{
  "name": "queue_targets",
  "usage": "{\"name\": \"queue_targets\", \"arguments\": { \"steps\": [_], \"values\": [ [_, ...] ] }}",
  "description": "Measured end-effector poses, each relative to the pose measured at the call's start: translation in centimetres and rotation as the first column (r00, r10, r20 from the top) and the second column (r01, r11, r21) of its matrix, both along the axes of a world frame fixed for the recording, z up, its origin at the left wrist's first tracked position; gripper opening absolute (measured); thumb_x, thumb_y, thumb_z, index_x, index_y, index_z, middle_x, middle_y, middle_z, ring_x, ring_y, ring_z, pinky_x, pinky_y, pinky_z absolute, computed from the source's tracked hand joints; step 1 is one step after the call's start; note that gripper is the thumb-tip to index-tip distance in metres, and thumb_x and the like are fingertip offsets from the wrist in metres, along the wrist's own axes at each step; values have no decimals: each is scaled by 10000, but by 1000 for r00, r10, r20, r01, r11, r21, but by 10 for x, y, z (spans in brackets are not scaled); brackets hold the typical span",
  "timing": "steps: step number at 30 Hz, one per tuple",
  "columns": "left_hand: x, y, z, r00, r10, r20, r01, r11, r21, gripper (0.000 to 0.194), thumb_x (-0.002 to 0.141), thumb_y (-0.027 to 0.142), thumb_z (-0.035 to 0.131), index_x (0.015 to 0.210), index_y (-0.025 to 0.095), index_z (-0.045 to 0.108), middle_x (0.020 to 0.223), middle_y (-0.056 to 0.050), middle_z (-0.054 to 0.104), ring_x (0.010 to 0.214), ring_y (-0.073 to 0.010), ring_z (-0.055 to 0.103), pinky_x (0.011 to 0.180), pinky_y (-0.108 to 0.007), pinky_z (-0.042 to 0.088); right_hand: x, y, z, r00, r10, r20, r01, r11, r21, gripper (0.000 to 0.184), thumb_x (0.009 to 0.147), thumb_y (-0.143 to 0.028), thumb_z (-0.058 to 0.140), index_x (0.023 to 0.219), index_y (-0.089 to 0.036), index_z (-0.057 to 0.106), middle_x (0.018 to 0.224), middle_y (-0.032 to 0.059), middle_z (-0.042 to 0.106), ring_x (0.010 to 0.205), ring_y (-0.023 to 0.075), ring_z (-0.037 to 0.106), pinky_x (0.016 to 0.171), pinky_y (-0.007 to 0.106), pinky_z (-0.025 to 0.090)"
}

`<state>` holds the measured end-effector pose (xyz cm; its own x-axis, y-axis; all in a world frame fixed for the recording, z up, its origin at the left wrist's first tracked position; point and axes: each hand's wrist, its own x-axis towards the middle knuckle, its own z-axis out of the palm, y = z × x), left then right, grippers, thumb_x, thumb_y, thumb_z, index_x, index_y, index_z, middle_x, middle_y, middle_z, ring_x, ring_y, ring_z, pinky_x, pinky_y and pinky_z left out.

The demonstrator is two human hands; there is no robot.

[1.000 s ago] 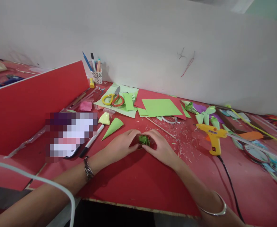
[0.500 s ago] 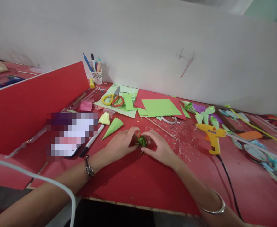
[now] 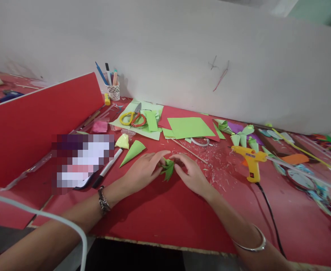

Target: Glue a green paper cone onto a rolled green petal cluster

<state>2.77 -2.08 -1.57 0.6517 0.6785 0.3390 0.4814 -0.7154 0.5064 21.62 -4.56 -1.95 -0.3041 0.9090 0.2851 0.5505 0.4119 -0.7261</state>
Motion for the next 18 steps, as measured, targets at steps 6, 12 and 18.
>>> {"name": "queue_targets", "arguments": {
  "steps": [6, 12, 18],
  "values": [
    [-1, 1, 1, 998, 16, 68, -16, 1000, 5, 386, 828, 153, 423, 1203, 200, 342, 924, -31, 614, 904, -160, 562, 810, -331, 446, 1, 0, 1, 1000, 12, -9, -12, 1000, 20, 291, 773, -111, 431, 1028, -221, 519, 946, 48, 558, 824, 153, 538, 755, 326, 459],
    [0, -2, 2, 981, 71, 179, -52, 993, -108, 505, 797, 144, 480, 1253, 207, 273, 878, -4, 623, 859, -137, 586, 819, -307, 447, 1, 0, -3, 994, -13, -105, 11, 1000, -18, 362, 731, -84, 451, 1065, -218, 486, 1011, 47, 558, 866, 142, 543, 759, 295, 464],
    [1, -2, 5, 968, 96, 232, -62, 987, -151, 490, 774, 93, 472, 1219, 200, 295, 854, 10, 624, 862, -124, 583, 851, -307, 427, -1, -1, 2, 998, -34, -50, 38, 995, 89, 190, 749, -101, 490, 901, -199, 546, 858, 24, 578, 764, 135, 534, 699, 272, 442]
  ]
}}
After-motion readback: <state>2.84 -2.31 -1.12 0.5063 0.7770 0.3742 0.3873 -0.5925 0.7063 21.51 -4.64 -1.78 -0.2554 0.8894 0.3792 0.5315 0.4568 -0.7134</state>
